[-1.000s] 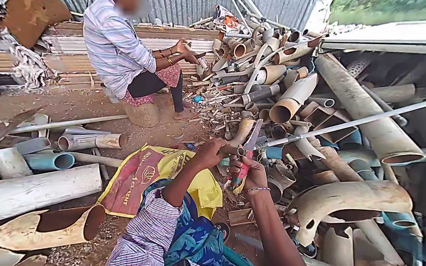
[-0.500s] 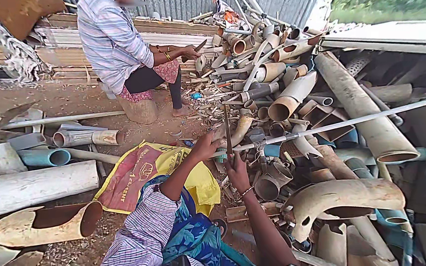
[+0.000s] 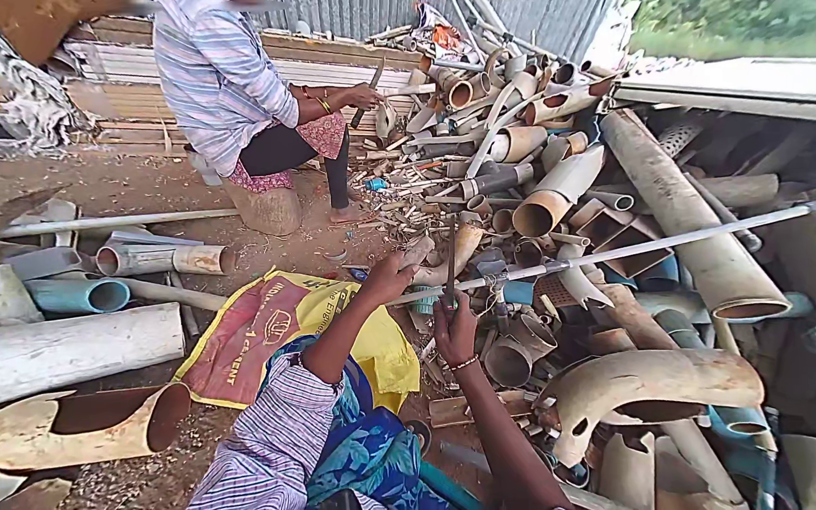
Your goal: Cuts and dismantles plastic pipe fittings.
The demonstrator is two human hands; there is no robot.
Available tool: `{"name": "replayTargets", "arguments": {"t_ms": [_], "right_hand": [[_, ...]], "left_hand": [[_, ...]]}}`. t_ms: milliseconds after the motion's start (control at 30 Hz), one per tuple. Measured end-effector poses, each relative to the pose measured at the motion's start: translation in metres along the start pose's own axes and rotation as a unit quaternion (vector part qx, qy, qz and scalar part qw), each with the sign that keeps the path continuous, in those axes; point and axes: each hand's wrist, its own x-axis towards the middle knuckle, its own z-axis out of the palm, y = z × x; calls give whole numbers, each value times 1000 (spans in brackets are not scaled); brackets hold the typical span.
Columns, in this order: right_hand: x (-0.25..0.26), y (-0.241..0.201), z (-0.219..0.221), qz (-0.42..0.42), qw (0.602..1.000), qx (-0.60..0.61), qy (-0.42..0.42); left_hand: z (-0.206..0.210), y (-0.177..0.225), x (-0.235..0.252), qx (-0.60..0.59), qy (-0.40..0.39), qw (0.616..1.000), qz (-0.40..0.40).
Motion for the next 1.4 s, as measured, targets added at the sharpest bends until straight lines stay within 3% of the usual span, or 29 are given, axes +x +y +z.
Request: {"name": "replayTargets", "arguments": {"t_ms": [33,100,133,233,300,467,700,933,1067,1233,1333,1400], "right_hand": [[1,0,-1,16,999,-11,-28],[10,4,-10,175,962,-32,-206],[12,10,-11,224,947,-20,-228],[15,17,-14,237,963,102,-84],[20,7,-20,252,939,235,-10],[32,-34,-47,312,842,439,15],[29,-51,-49,327,808,486,59],[26,-46,-40,305,830,462,68],[22,-38,-34,254,868,420,69],[20,-40,-41,179,930,315,57],[14,-45,-41,24,952,276,130],[9,-49,-33,-29,955,256,146]], "left_hand": [[0,-2,0,3,0,1000,3],[4,-6,3,29,0,1000,-6],[3,-6,3,43,-1,999,-21],[1,-5,2,9,-14,1000,12],[3,-6,-3,-20,-33,997,66],[11,-3,1,-9,-28,990,141],[20,-3,-1,9,-1,967,255],[32,-1,-7,170,92,925,328],[37,0,-10,186,89,908,365],[36,11,-17,147,36,963,224],[29,6,-10,102,72,976,177],[23,2,-8,86,105,976,173]]}}
